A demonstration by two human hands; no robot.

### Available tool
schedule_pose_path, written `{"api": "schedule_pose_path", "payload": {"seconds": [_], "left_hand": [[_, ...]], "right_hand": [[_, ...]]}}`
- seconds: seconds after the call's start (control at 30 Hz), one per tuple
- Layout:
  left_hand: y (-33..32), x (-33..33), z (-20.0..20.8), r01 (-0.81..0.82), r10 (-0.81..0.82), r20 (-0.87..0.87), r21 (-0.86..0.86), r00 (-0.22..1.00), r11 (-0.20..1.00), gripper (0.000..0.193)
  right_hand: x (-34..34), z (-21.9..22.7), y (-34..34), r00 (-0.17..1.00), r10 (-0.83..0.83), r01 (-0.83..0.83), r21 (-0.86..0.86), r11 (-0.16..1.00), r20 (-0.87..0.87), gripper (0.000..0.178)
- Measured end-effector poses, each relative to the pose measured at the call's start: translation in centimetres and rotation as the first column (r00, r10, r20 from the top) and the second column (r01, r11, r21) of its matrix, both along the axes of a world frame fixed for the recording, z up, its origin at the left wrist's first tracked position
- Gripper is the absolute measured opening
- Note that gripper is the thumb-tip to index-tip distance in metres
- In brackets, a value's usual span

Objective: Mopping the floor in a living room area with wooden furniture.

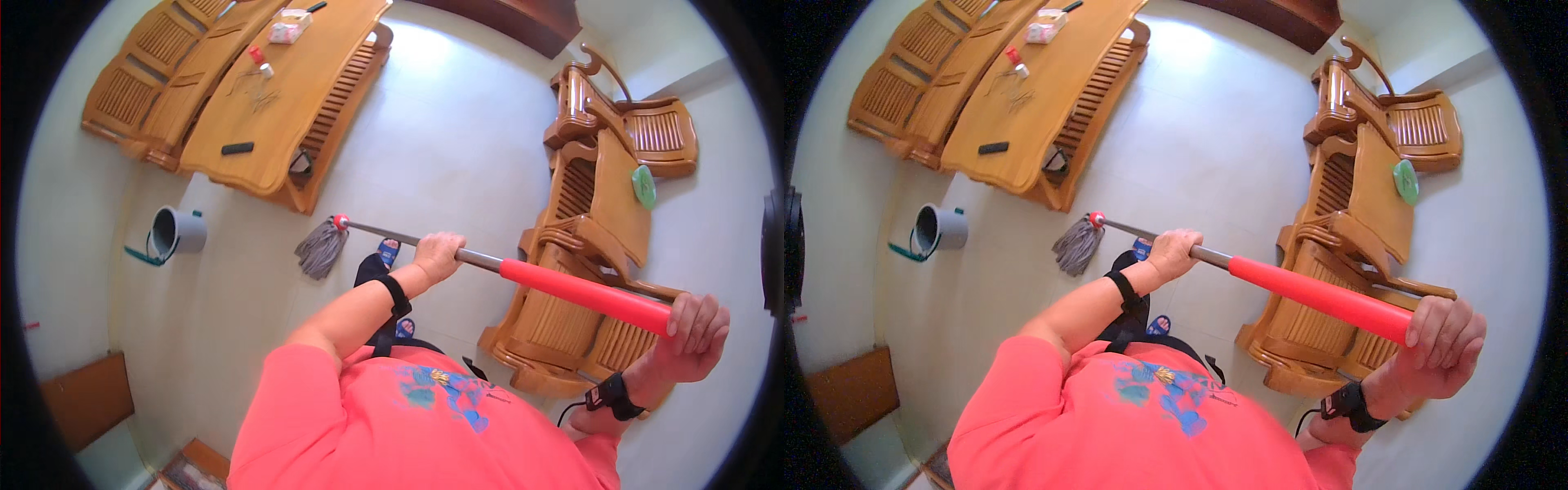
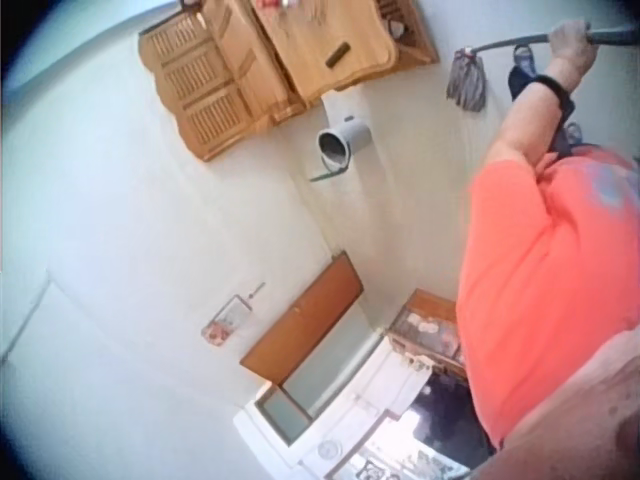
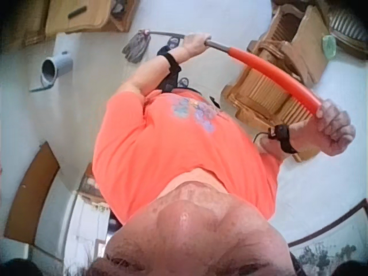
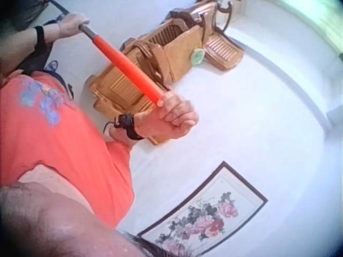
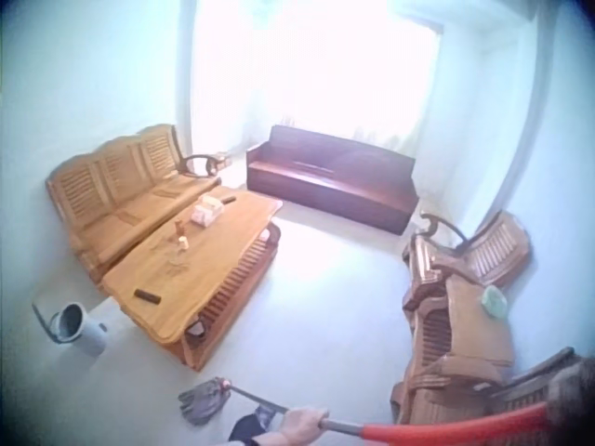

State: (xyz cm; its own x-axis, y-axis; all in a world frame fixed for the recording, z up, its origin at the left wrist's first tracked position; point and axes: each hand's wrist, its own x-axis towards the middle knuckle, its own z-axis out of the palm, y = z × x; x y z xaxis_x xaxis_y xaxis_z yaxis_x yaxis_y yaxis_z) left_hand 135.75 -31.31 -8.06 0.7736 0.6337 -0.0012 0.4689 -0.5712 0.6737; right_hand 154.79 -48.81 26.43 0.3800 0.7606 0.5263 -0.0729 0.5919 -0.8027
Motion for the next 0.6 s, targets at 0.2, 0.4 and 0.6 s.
{"api": "schedule_pose_path", "payload": {"seconds": [0.2,0.4,0.6], "left_hand": [[12.4,7.0,-1.7,0.008,-0.008,-0.008,0.103,1.0,0.995,0.005],[24.2,13.2,-3.5,-0.037,0.025,0.081,0.162,0.996,0.986,0.006],[34.9,19.0,-7.1,-0.199,0.202,0.011,0.249,0.979,0.948,0.01]], "right_hand": [[4.4,-2.2,8.6,0.993,-0.118,0.116,-0.081,0.99,-0.028,0.036],[7.7,-3.6,18.3,0.981,-0.193,0.189,-0.13,0.973,-0.017,0.036],[9.0,-9.1,25.3,0.961,-0.272,0.278,-0.208,0.938,0.059,0.035]]}}
